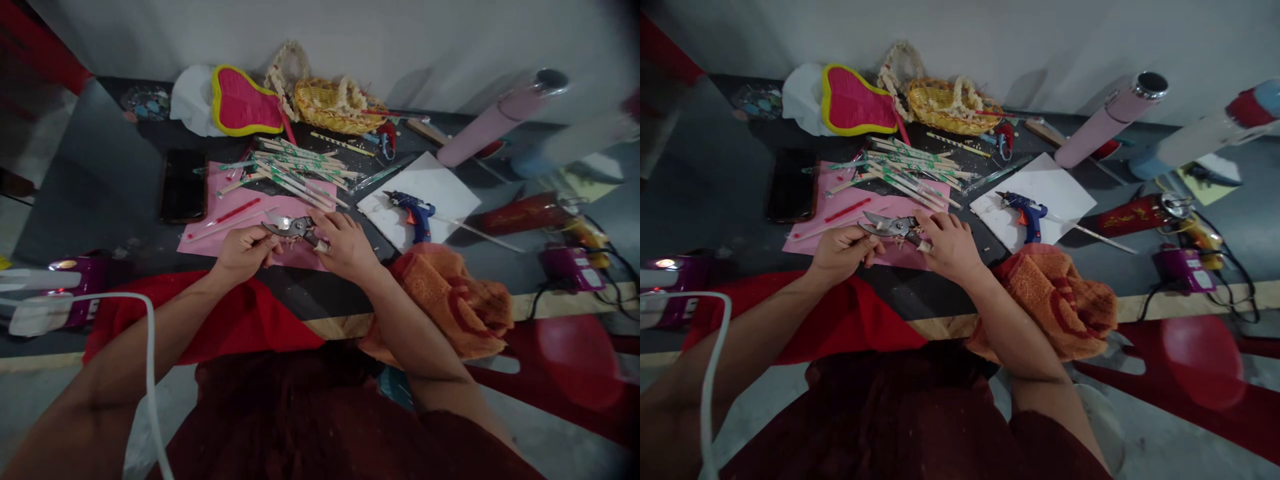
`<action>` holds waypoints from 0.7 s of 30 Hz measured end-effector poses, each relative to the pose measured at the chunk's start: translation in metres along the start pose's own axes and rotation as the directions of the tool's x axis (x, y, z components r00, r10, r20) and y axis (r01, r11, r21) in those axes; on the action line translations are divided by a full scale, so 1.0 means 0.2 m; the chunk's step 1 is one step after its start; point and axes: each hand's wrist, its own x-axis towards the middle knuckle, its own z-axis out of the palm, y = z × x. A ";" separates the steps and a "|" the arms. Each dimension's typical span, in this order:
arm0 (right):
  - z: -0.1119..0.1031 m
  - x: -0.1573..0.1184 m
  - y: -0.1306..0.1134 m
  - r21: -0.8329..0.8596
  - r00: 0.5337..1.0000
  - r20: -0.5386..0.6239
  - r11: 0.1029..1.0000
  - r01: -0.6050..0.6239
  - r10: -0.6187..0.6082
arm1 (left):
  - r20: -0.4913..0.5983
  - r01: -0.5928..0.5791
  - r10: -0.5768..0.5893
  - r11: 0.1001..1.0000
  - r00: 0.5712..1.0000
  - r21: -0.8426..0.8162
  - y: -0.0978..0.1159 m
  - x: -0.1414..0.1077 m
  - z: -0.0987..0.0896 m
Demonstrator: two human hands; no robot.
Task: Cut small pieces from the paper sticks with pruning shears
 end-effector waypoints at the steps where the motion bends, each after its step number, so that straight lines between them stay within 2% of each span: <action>1: 0.00 0.00 0.00 0.008 1.000 -0.003 1.000 -0.002 0.002 | -0.007 -0.002 0.002 1.000 1.000 0.001 0.00 0.00 0.00; 9: 0.01 0.00 -0.01 0.018 1.000 -0.018 1.000 -0.007 0.008 | 0.008 -0.060 0.060 0.998 0.998 0.003 -0.01 -0.02 -0.01; 17: 0.01 0.00 -0.03 -0.001 0.999 -0.004 0.999 -0.053 0.053 | -0.016 -0.096 0.098 0.989 0.995 0.109 0.04 -0.02 0.00; 21: 0.01 0.00 -0.03 -0.031 1.000 -0.022 0.999 -0.023 0.023 | 0.028 -0.090 0.089 0.994 0.996 0.056 0.01 0.00 -0.01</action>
